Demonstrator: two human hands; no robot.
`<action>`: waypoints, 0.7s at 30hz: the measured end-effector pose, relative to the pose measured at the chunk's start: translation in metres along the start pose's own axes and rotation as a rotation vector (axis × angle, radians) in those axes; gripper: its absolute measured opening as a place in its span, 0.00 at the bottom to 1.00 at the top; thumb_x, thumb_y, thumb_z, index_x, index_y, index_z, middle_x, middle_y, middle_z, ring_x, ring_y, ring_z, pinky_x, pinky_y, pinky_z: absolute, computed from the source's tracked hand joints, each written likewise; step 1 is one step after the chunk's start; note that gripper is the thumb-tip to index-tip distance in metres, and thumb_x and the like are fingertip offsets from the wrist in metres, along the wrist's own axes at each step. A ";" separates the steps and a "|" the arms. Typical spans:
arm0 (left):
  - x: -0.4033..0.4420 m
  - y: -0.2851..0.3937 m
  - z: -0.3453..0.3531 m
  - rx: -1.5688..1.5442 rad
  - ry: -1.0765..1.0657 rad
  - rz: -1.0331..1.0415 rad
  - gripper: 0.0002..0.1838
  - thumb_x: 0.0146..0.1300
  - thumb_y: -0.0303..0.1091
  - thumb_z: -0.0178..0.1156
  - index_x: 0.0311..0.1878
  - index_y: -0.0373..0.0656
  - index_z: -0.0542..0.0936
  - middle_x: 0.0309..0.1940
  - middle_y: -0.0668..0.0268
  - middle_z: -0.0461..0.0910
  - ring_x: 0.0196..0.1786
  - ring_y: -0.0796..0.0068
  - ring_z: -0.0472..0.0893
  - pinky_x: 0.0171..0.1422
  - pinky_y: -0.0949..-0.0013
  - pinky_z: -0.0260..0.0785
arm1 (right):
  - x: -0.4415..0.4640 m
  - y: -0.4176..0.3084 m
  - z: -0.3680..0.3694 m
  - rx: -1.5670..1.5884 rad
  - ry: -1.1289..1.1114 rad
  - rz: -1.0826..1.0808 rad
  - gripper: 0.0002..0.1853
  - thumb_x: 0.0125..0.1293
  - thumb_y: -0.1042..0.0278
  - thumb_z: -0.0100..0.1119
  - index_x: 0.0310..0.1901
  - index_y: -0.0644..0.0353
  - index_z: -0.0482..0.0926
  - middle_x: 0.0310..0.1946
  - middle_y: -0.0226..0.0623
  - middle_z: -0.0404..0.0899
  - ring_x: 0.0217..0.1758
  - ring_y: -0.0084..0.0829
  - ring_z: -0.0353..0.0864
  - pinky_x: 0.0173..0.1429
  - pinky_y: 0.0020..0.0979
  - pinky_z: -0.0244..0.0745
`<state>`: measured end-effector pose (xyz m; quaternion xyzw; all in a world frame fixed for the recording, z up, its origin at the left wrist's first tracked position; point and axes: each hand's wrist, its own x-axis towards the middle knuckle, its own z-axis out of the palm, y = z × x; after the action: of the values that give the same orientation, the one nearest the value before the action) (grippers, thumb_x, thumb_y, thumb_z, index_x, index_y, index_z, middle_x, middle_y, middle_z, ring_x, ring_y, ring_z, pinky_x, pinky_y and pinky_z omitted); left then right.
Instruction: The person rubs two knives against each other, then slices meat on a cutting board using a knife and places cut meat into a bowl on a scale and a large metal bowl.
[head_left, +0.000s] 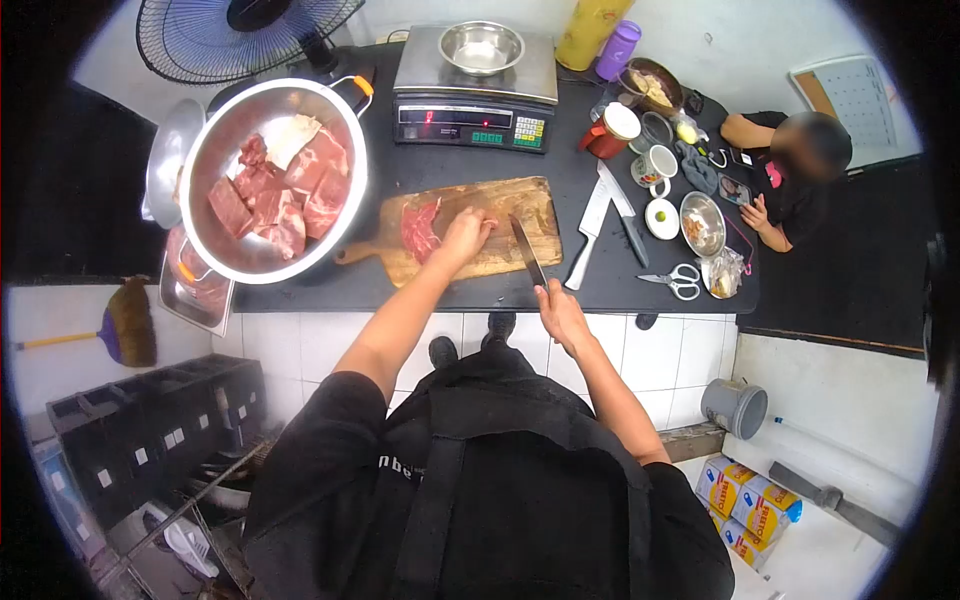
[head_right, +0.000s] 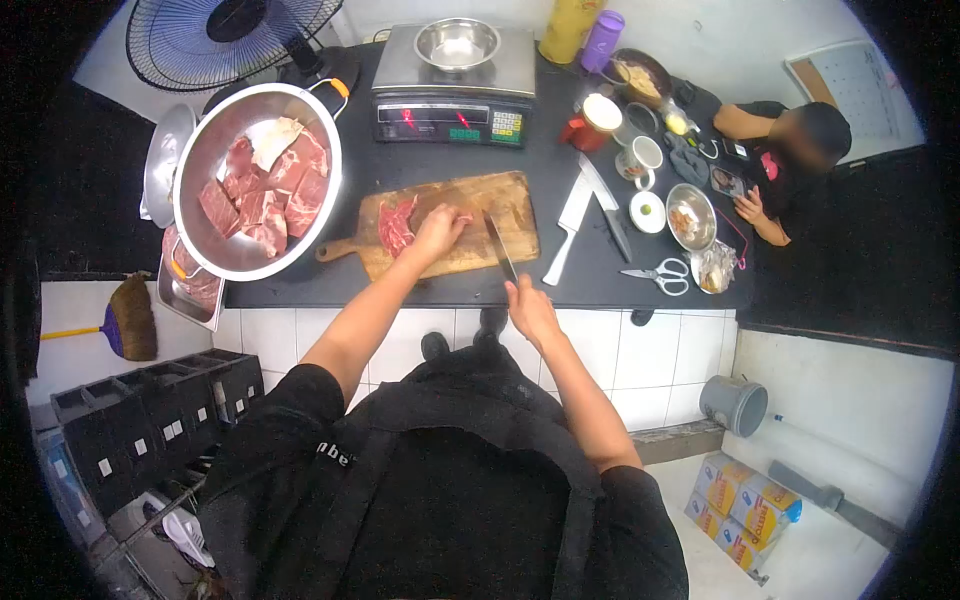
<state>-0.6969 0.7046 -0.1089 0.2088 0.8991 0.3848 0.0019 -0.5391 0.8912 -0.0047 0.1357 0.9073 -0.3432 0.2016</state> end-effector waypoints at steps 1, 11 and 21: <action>0.003 -0.009 0.005 0.000 -0.004 0.009 0.09 0.62 0.33 0.60 0.38 0.37 0.82 0.36 0.51 0.80 0.41 0.49 0.81 0.48 0.52 0.73 | -0.002 -0.002 -0.001 -0.005 -0.007 0.007 0.20 0.74 0.53 0.42 0.45 0.67 0.67 0.30 0.69 0.78 0.39 0.68 0.77 0.47 0.60 0.69; -0.022 -0.009 -0.013 0.144 0.050 -0.122 0.08 0.61 0.32 0.62 0.37 0.36 0.82 0.32 0.52 0.81 0.37 0.49 0.81 0.43 0.55 0.74 | 0.010 -0.004 0.035 -0.152 0.067 -0.117 0.18 0.74 0.56 0.42 0.44 0.67 0.66 0.28 0.66 0.79 0.38 0.66 0.79 0.46 0.60 0.71; -0.027 0.006 -0.006 0.082 0.143 -0.007 0.08 0.55 0.30 0.66 0.34 0.36 0.81 0.36 0.53 0.78 0.43 0.50 0.79 0.48 0.54 0.72 | 0.021 -0.007 0.044 -0.231 -0.019 -0.127 0.18 0.74 0.56 0.43 0.46 0.68 0.67 0.32 0.63 0.80 0.40 0.63 0.80 0.48 0.57 0.73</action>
<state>-0.6709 0.6942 -0.1046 0.1778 0.9126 0.3616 -0.0695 -0.5484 0.8584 -0.0399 0.0508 0.9456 -0.2498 0.2022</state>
